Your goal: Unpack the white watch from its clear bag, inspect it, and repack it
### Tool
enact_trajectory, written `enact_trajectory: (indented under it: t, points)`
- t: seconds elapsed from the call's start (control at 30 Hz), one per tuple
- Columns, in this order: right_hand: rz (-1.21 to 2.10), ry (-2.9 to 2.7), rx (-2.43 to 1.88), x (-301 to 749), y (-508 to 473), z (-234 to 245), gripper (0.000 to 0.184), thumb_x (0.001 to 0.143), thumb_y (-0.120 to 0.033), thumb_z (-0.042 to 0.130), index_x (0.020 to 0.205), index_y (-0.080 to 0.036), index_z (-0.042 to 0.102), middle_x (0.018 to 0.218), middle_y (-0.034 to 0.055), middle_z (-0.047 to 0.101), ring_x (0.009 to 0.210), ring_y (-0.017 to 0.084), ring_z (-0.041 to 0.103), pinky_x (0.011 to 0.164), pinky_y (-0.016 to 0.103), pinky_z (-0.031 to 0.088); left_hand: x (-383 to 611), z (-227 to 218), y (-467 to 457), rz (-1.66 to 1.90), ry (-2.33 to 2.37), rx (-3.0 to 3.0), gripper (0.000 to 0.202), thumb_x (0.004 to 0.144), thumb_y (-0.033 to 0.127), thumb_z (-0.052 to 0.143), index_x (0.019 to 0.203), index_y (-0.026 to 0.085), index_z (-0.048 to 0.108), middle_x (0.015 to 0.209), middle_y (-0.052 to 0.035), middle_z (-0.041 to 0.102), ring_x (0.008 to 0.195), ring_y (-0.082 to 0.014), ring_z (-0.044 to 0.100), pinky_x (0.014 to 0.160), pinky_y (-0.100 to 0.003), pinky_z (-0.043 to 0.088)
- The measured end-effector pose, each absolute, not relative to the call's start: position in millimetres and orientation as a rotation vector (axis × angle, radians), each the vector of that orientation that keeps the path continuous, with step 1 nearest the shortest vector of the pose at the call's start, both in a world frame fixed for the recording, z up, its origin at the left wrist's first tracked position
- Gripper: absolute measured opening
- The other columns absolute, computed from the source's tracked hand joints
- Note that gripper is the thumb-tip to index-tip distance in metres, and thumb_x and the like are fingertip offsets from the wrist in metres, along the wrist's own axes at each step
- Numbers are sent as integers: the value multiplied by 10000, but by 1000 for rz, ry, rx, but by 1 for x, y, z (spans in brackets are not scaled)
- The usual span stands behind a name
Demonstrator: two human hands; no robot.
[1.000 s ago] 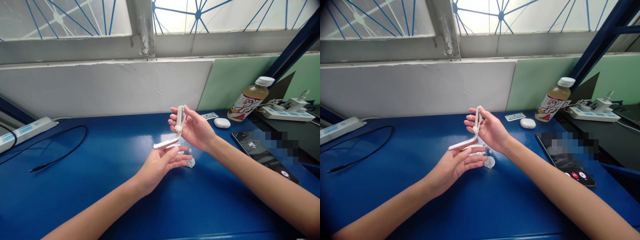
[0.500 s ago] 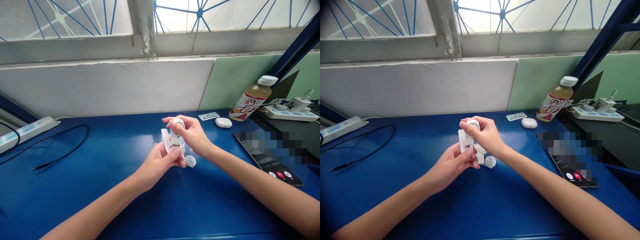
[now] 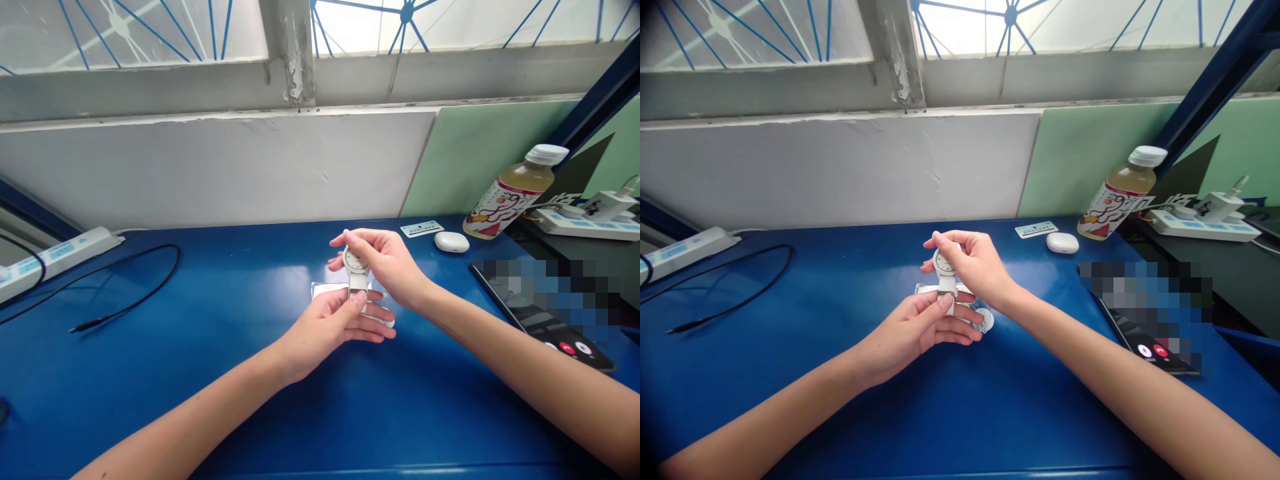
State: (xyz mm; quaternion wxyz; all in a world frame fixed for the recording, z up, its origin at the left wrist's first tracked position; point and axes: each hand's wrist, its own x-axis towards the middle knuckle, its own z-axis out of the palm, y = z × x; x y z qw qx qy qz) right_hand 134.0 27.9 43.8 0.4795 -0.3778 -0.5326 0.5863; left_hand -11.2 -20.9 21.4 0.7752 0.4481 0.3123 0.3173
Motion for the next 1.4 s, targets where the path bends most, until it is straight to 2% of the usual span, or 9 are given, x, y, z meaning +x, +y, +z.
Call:
enact_trajectory:
  t: [0.07, 0.13, 0.27, 0.37, 0.6, 0.73, 0.87, 1.07, 1.4]
  points:
    - [1646, -1200, -821, 136, 30, 45, 323, 941, -436, 576, 933, -159, 740, 896, 94, 783, 801, 192, 733, 710, 285, 579, -10, 21, -22, 659, 662, 956, 430, 935, 463, 625, 1121, 76, 629, 1080, -202, 721, 967, -280, 721, 904, -417, 530]
    - [1877, -1073, -706, 138, 32, 48, 402, 999, -414, 447, 997, -135, 736, 1077, 129, 761, 980, 215, 720, 888, 335, 558, -9, 20, -23, 647, 656, 945, 415, 939, 453, 623, 1111, 76, 623, 1090, -211, 719, 980, -287, 723, 909, -422, 533]
    - [2110, -932, -604, 144, 34, 54, 576, 1025, -486, 286, 1122, -92, 695, 1209, 166, 711, 1052, 237, 702, 999, 393, 503, -8, 18, -22, 647, 662, 941, 381, 947, 430, 620, 1088, 76, 612, 1077, -214, 724, 962, -280, 731, 901, -417, 544]
    - [2130, -894, -607, 145, 35, 55, 601, 1022, -506, 272, 1154, -79, 674, 1193, 167, 718, 1053, 240, 701, 1030, 396, 478, -9, 16, -22, 654, 664, 955, 370, 967, 423, 592, 1077, 71, 615, 1060, -214, 730, 952, -273, 736, 904, -415, 547]
    - [2120, -900, -573, 147, 34, 52, 581, 967, -548, 396, 1177, -76, 661, 1174, 171, 722, 1091, 279, 685, 1064, 419, 451, -10, 16, -21, 669, 635, 950, 352, 969, 397, 601, 1097, 70, 628, 1091, -212, 726, 989, -285, 731, 920, -419, 547]
    - [2136, -917, -475, 148, 33, 53, 619, 972, -580, 350, 1201, -88, 648, 1220, 171, 704, 1141, 268, 664, 1084, 420, 434, -10, 17, -21, 673, 634, 947, 334, 982, 385, 583, 1086, 70, 625, 1091, -214, 729, 1018, -286, 724, 931, -417, 542]
    - [2098, -957, -481, 147, 32, 54, 646, 986, -582, 321, 1139, -66, 679, 1206, 183, 710, 1184, 260, 642, 1095, 385, 425, -11, 18, -22, 677, 599, 977, 349, 978, 403, 590, 1095, 75, 626, 1080, -211, 735, 1006, -284, 729, 929, -417, 544]
    - [2126, -972, -516, 146, 29, 56, 623, 991, -586, 302, 1229, -121, 642, 1212, 154, 714, 1134, 271, 670, 1075, 447, 438, -11, 18, -22, 650, 576, 982, 378, 961, 444, 604, 1075, 85, 635, 1062, -203, 742, 964, -282, 742, 905, -416, 559]
    - [2165, -1064, -524, 155, 33, 62, 715, 959, -649, 308, 1212, -76, 653, 1280, 197, 671, 1214, 302, 618, 1101, 456, 406, -6, 22, -26, 663, 707, 962, 358, 1008, 389, 524, 1105, 55, 611, 1082, -240, 729, 1000, -299, 731, 904, -430, 561]
